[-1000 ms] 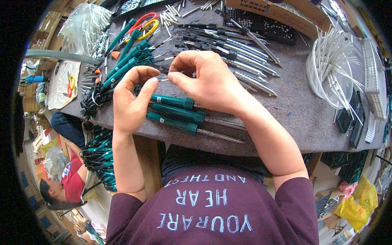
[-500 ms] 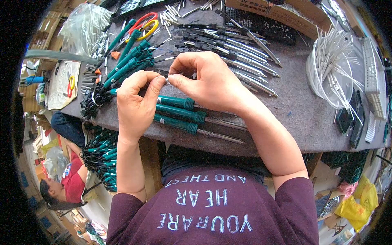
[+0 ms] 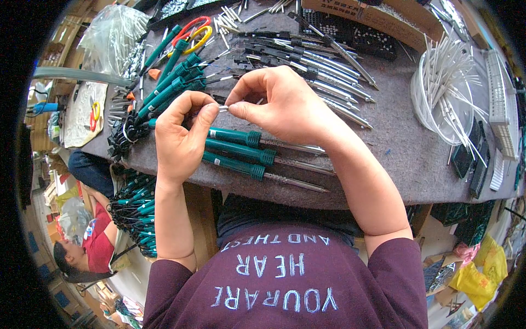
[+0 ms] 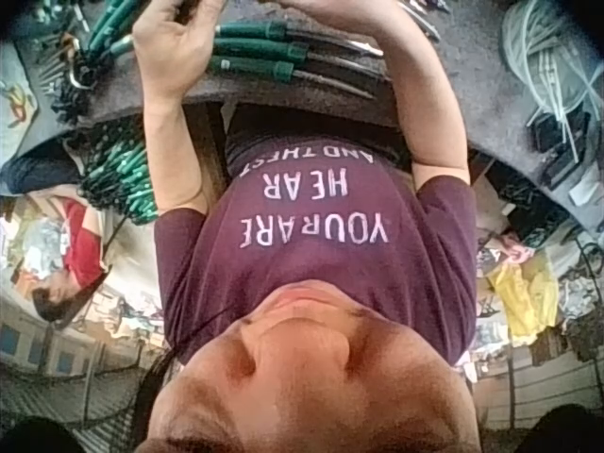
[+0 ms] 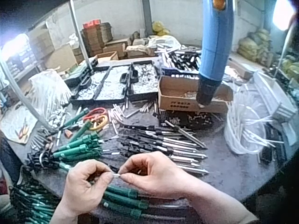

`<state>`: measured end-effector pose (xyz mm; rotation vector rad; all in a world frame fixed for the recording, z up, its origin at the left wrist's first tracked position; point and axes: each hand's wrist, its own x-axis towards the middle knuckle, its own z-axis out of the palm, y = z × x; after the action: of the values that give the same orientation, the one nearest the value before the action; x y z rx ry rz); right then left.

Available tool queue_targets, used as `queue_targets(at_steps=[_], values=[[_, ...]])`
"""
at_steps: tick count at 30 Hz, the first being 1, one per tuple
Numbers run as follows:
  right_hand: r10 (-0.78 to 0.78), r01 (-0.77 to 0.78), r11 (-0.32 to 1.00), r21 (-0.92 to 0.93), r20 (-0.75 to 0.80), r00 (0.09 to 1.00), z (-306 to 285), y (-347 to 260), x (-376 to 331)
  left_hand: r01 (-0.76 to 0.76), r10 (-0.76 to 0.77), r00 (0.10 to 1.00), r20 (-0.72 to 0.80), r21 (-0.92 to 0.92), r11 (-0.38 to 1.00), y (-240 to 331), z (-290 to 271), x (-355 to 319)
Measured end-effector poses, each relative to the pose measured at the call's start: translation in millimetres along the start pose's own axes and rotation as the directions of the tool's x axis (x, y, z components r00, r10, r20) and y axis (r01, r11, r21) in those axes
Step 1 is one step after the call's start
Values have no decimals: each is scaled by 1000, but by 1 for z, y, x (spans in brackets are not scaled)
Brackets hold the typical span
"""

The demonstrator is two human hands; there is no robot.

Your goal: Assembling electrical tools by sliding components onto the shafts and attaching handles.

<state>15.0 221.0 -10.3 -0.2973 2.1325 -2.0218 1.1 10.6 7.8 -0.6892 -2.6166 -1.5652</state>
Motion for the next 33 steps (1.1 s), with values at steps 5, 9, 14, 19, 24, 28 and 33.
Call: queue_targets(at_steps=[5,9,14,19,24,28,33], values=[[40,-40,999,10,32,999,2,1,0,-68,69,998,3,148,987,-3,0,2],[76,-78,997,25,69,995,-3,-1,0,1,-7,999,46,115,993,5,-3,4],[130,-131,991,1,118,984,-10,2,-1,58,-66,994,87,94,994,7,-13,5],[201,-206,978,25,133,970,-6,2,-1,55,-67,994,87,133,990,13,-14,5],[181,-177,983,-41,115,977,-5,3,-1,130,-142,988,67,153,980,12,-11,3],[170,-168,986,-21,121,978,-5,2,-1,90,-93,995,20,138,986,14,-8,2],[172,-164,985,-60,147,974,-5,1,-1,21,-19,1000,-18,93,995,13,-8,5]])
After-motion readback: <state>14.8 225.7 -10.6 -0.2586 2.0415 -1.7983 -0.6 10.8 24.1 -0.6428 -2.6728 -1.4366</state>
